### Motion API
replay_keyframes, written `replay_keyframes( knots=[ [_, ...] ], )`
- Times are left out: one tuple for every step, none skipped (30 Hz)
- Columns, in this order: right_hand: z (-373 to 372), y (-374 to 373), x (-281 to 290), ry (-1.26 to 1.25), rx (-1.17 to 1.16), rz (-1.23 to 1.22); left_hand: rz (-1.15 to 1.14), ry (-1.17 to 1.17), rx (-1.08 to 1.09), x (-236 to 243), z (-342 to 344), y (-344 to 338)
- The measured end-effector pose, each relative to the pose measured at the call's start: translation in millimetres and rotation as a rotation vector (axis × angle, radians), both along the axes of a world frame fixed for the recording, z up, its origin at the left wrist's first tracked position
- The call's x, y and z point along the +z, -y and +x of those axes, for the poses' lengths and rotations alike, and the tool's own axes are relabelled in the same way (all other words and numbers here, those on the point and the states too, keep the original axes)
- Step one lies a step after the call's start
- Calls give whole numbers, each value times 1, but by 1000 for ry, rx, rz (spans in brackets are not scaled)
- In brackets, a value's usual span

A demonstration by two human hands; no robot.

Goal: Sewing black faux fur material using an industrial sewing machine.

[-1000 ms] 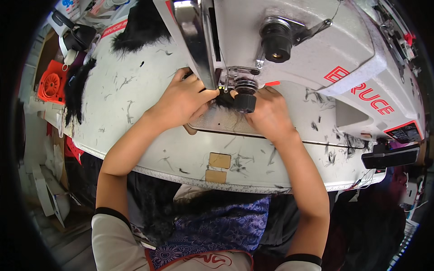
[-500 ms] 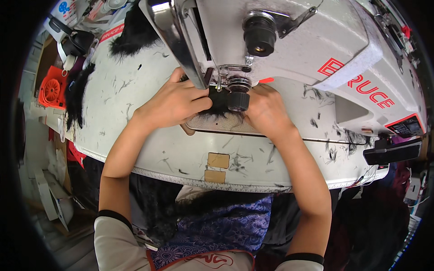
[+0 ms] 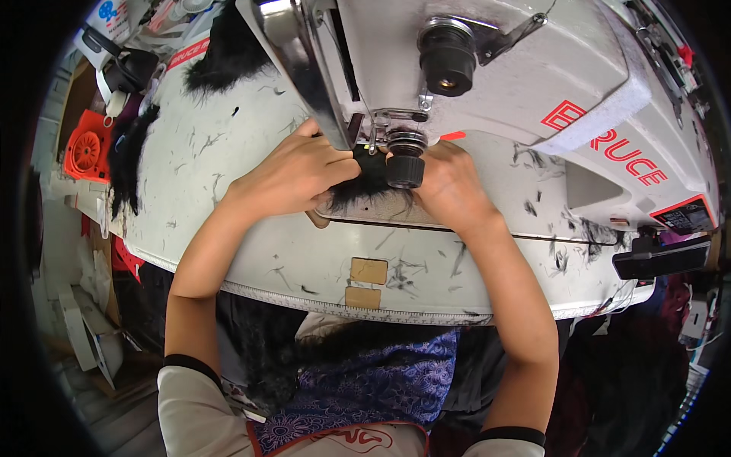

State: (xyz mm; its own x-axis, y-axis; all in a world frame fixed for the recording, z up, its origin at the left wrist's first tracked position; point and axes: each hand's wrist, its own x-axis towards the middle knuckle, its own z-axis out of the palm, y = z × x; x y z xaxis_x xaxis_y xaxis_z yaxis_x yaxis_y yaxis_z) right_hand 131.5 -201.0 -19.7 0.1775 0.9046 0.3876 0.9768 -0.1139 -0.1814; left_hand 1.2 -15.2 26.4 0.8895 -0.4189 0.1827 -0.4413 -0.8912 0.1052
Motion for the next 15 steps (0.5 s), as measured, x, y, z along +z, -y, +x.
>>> replay_keyframes(
  knots=[
    [-1,0,2,-28,5,22,7,-1,45,-6,4,-3],
    [-3,-1,4,-56,10,45,14,-1,89,-11,5,-4],
    [-5,-1,5,-57,13,47,17,-2,92,-15,4,-5],
    [-6,-1,6,-61,-11,-16,-60,82,73,-18,4,-6],
    [-7,-1,7,-65,-34,-80,-137,166,53,-19,4,-7],
    [-6,-1,5,-66,-35,-79,-136,165,52,-20,4,-8],
    [-5,-2,3,-61,-18,-55,-102,202,31,-20,4,-10],
    [-4,-2,1,-55,-2,-30,-67,239,10,-20,4,-11],
    [-3,-2,1,-57,-3,-30,-66,238,9,-21,5,-13],
    [-3,-3,1,-38,20,20,-44,315,-34,-23,6,-15],
    [-3,-4,1,-18,44,70,-22,392,-76,-23,7,-16],
    [-2,-4,0,-19,44,72,-20,391,-77,-23,6,-17],
    [-2,-3,-1,-4,39,60,26,385,-95,-21,5,-18],
    [-2,-3,-2,10,34,47,72,379,-113,-20,4,-20],
    [-3,-3,-1,11,34,50,75,379,-113,-18,2,-21]
  ],
)
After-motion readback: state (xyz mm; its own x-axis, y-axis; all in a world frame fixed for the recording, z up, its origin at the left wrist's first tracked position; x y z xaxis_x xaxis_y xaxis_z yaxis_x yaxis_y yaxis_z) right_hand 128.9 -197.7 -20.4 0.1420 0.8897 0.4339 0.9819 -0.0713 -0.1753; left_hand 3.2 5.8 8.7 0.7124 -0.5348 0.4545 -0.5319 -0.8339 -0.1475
